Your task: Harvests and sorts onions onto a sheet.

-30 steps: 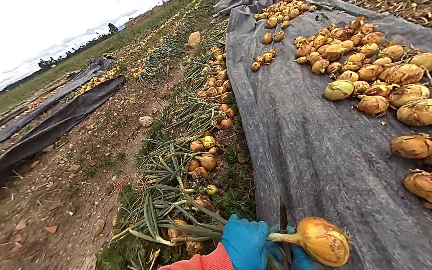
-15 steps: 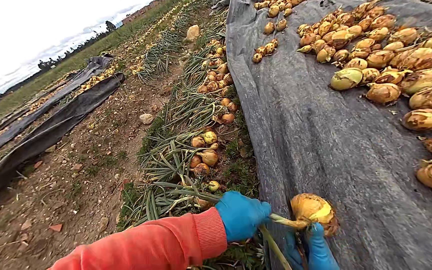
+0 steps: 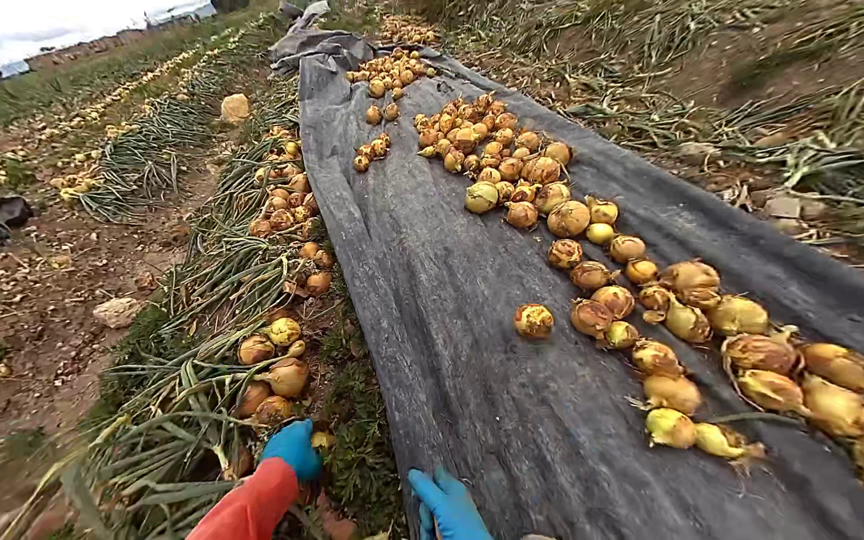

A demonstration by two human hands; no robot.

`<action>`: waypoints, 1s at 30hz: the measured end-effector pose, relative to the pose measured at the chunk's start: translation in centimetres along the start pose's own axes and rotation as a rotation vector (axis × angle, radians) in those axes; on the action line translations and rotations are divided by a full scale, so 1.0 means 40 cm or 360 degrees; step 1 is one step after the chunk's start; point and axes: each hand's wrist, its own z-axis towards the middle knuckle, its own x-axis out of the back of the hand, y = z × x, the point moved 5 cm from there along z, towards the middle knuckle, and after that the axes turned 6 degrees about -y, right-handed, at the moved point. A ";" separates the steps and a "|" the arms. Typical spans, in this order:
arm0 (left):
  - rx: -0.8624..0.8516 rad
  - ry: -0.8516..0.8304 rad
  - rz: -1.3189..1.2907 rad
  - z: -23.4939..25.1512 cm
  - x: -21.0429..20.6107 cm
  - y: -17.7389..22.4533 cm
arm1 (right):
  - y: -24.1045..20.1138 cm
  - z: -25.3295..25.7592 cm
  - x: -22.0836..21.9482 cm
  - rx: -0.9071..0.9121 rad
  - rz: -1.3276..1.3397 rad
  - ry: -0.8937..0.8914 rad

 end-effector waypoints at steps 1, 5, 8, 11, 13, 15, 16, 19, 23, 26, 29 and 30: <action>-0.0145 0.0083 -0.0170 -0.037 0.023 0.015 | 0.006 0.013 0.011 -0.0009 -0.0089 0.0041; -0.0865 0.0406 -0.0781 -0.273 0.068 0.154 | -0.017 0.023 0.013 0.0018 -0.0408 -0.0070; -0.0961 0.0364 -0.0469 -0.381 0.042 0.245 | -0.031 0.000 -0.003 0.0330 -0.0229 -0.0220; -0.0923 0.0269 -0.0148 -0.416 0.000 0.277 | -0.033 -0.027 -0.010 0.0441 0.0094 -0.0321; -0.0868 0.0099 -0.0081 -0.427 -0.023 0.271 | -0.027 -0.030 -0.005 0.0433 0.0156 -0.0314; -0.0834 0.0045 -0.0107 -0.440 -0.040 0.254 | -0.014 -0.026 -0.005 0.0413 0.0209 -0.0378; -0.0865 0.0107 -0.0147 -0.451 -0.047 0.247 | -0.008 -0.025 -0.009 0.0394 0.0214 -0.0402; -0.1014 0.0418 -0.0191 -0.481 -0.063 0.245 | -0.005 -0.038 -0.031 0.0321 0.0240 -0.0426; -0.0775 0.0186 0.0103 -0.458 -0.005 0.255 | -0.037 -0.059 -0.035 0.0313 0.0240 -0.0265; -0.0010 0.0425 0.0339 -0.296 0.155 0.092 | -0.127 -0.077 0.028 0.0721 0.0262 0.0057; 0.0182 0.0676 0.0362 -0.206 0.206 -0.082 | -0.161 -0.079 0.067 0.0651 0.0226 0.0174; 0.0061 0.0603 0.0336 -0.201 0.173 -0.082 | -0.154 -0.077 0.050 0.0426 0.0220 0.0099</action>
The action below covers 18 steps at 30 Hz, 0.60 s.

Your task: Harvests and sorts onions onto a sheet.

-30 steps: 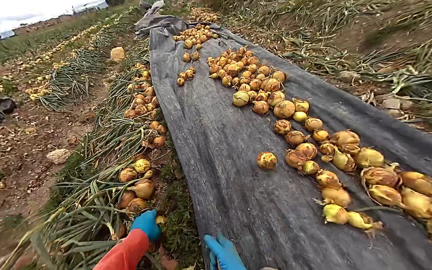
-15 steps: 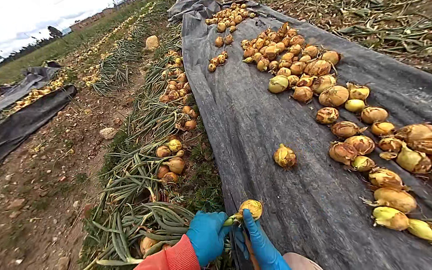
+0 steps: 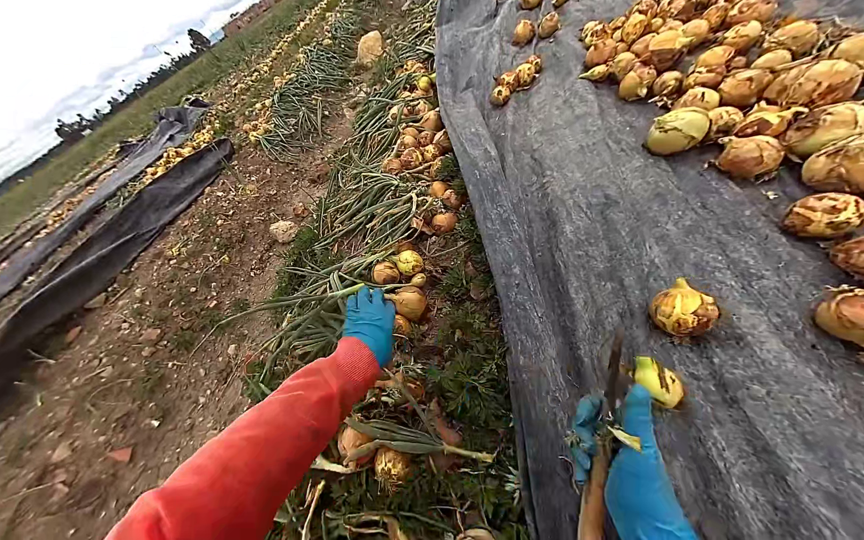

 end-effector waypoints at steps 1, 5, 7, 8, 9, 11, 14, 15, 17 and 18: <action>-0.0159 -0.0183 -0.0034 -0.004 -0.049 0.022 | 0.045 0.016 -0.013 -0.0160 0.0088 -0.0092; -0.0257 -0.0660 -0.0202 0.002 -0.251 0.051 | 0.190 0.035 -0.068 -0.0653 0.0026 -0.0270; -0.0081 -0.0636 -0.0165 0.019 -0.289 0.047 | 0.197 0.028 -0.065 -0.0656 -0.0013 -0.0231; -0.0049 -0.0640 -0.0094 0.023 -0.292 0.054 | 0.197 0.024 -0.064 -0.0634 -0.0036 -0.0196; -0.0051 -0.0657 -0.0044 0.023 -0.291 0.057 | 0.195 0.020 -0.067 -0.0614 -0.0067 -0.0158; -0.0092 -0.0638 -0.0155 0.012 -0.287 0.043 | 0.190 0.009 -0.073 -0.0568 -0.0165 -0.0069; -0.0266 -0.0470 -0.0962 -0.071 -0.243 0.039 | 0.188 0.011 -0.074 -0.0377 -0.0298 -0.0128; -0.0374 -0.0427 -0.1265 -0.117 -0.216 0.056 | 0.187 0.015 -0.077 -0.0300 -0.0389 -0.0252; -0.0612 -0.0443 -0.1711 -0.211 -0.161 0.111 | 0.177 0.017 -0.093 -0.0202 -0.0623 -0.0544; -0.0715 -0.0498 -0.1846 -0.247 -0.141 0.141 | 0.167 0.010 -0.104 -0.0167 -0.0662 -0.0668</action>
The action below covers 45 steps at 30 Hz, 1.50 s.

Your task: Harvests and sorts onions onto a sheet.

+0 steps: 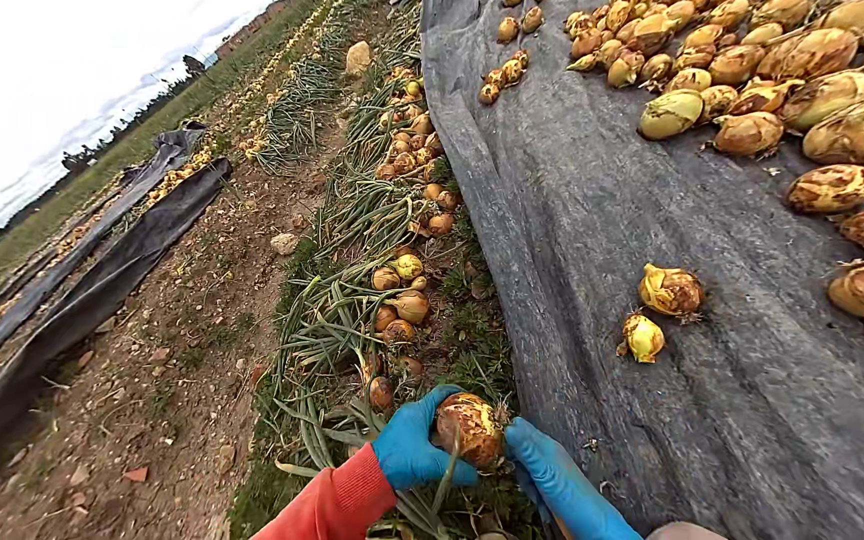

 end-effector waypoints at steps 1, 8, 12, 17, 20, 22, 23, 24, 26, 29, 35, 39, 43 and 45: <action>-0.0031 -0.0089 -0.0082 -0.011 -0.024 0.027 | -0.011 -0.007 -0.007 0.0068 0.0036 -0.0067; 0.0396 -0.0106 0.0823 0.017 0.031 0.086 | -0.026 -0.018 0.019 0.0334 -0.0239 0.0235; 0.0650 0.0405 0.0825 0.050 0.145 0.066 | -0.018 -0.019 0.034 -0.0067 0.0081 0.0364; 0.0331 -0.0230 0.0807 0.009 -0.060 0.127 | 0.021 -0.008 0.001 -0.0341 0.0301 0.0088; 0.0391 -0.0457 0.1037 -0.010 -0.164 0.121 | 0.019 -0.025 -0.013 -0.0313 0.0822 0.0153; 0.0408 -0.0208 0.1312 0.010 -0.094 0.133 | 0.003 -0.040 -0.016 -0.0157 0.0801 0.0166; 0.0434 0.0037 0.1472 0.026 -0.029 0.136 | -0.008 -0.048 -0.011 0.0010 0.0709 0.0203; 0.0473 0.0308 0.1669 0.044 0.049 0.125 | -0.018 -0.050 0.001 0.0186 0.0656 0.0291; 0.0622 0.0583 0.1946 0.060 0.199 0.064 | -0.042 -0.046 0.050 0.0462 0.0685 0.0472; 0.0532 0.0336 0.2062 0.063 0.270 -0.083 | -0.038 -0.015 0.099 0.0446 0.0821 0.0581; 0.0805 -0.0304 0.1956 0.121 0.278 -0.344 | 0.040 -0.003 -0.002 -0.0467 0.0721 0.0186; 0.0760 0.0012 0.1552 0.066 0.284 -0.237 | 0.025 -0.006 0.010 -0.0180 0.0658 0.0369; 0.0477 0.0550 0.0770 -0.003 0.229 -0.084 | 0.087 0.012 -0.071 -0.0299 0.0094 0.0144; 0.0029 0.0708 0.0212 -0.048 0.158 -0.026 | 0.085 0.017 -0.085 -0.0264 0.0157 0.0046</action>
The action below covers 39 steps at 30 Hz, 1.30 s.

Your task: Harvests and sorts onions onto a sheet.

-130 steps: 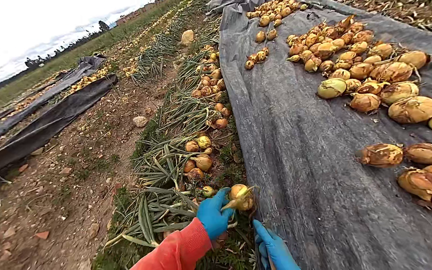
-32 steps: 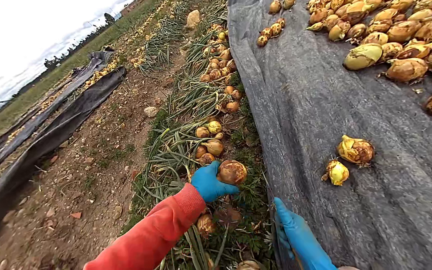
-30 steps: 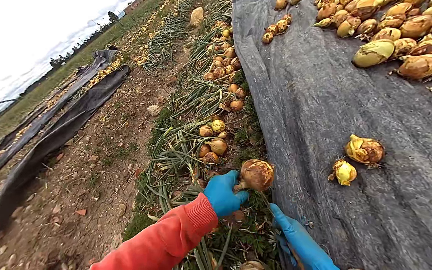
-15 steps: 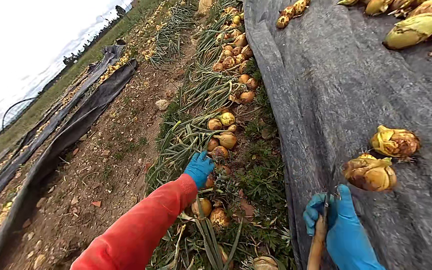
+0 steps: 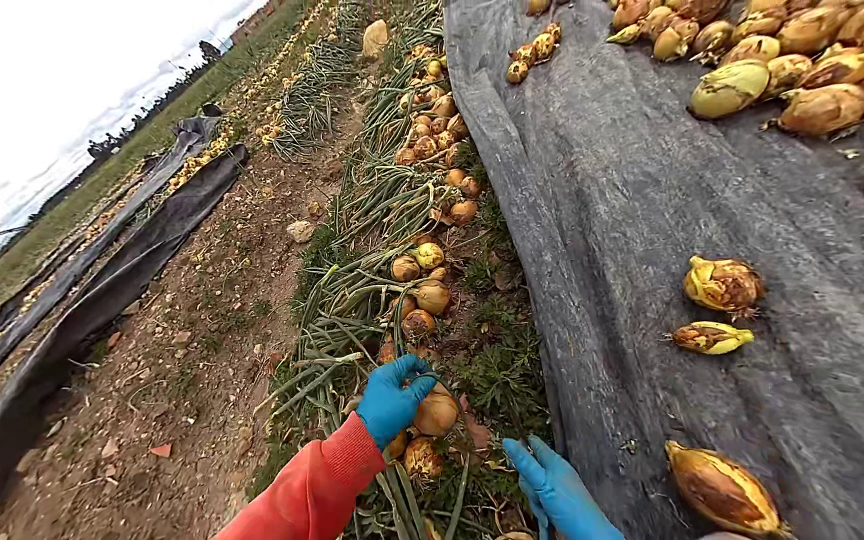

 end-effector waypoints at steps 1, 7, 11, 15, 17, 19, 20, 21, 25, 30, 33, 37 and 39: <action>-0.0117 0.0047 -0.0311 -0.036 -0.027 0.024 | -0.011 -0.006 -0.006 0.0056 0.0094 -0.0086; -0.0122 -0.0593 -0.1058 -0.148 -0.173 0.021 | -0.085 -0.073 -0.010 0.0449 0.0372 -0.0281; 0.0072 -0.0581 -0.0261 -0.145 -0.145 0.048 | -0.095 -0.072 0.014 0.0618 -0.0074 -0.0176; 0.0516 -0.0146 0.0817 -0.034 0.006 0.008 | -0.089 -0.088 0.043 0.0525 -0.0003 -0.0093; 0.0476 0.0048 0.0366 -0.031 0.037 -0.018 | -0.066 -0.061 0.062 0.0281 -0.0154 0.0000; 0.0142 -0.0099 0.0034 -0.074 -0.020 0.029 | -0.039 -0.039 0.046 0.0042 -0.0350 -0.0156; -0.0034 -0.0269 0.0060 -0.102 -0.068 0.064 | -0.039 -0.039 0.026 0.0046 -0.0300 -0.0213; -0.0171 -0.0435 0.0183 -0.132 -0.117 0.095 | -0.042 -0.045 0.009 0.0109 -0.0141 -0.0219; -0.0392 -0.0661 0.0696 -0.195 -0.240 0.130 | -0.056 -0.089 -0.007 0.0182 0.0493 -0.0149; 0.0154 -0.0077 0.1533 -0.016 -0.029 0.011 | -0.101 -0.120 0.046 0.0950 -0.0015 0.0424; 0.0597 -0.0068 0.1313 0.014 0.045 -0.147 | -0.116 -0.098 0.119 0.0997 0.0009 0.0624; 0.1138 -0.0472 0.0846 -0.037 -0.066 -0.340 | -0.068 -0.052 0.077 0.0473 -0.0225 0.0516; 0.1136 -0.0406 0.0690 -0.051 -0.072 -0.389 | -0.058 -0.045 0.060 0.0320 -0.0305 0.0447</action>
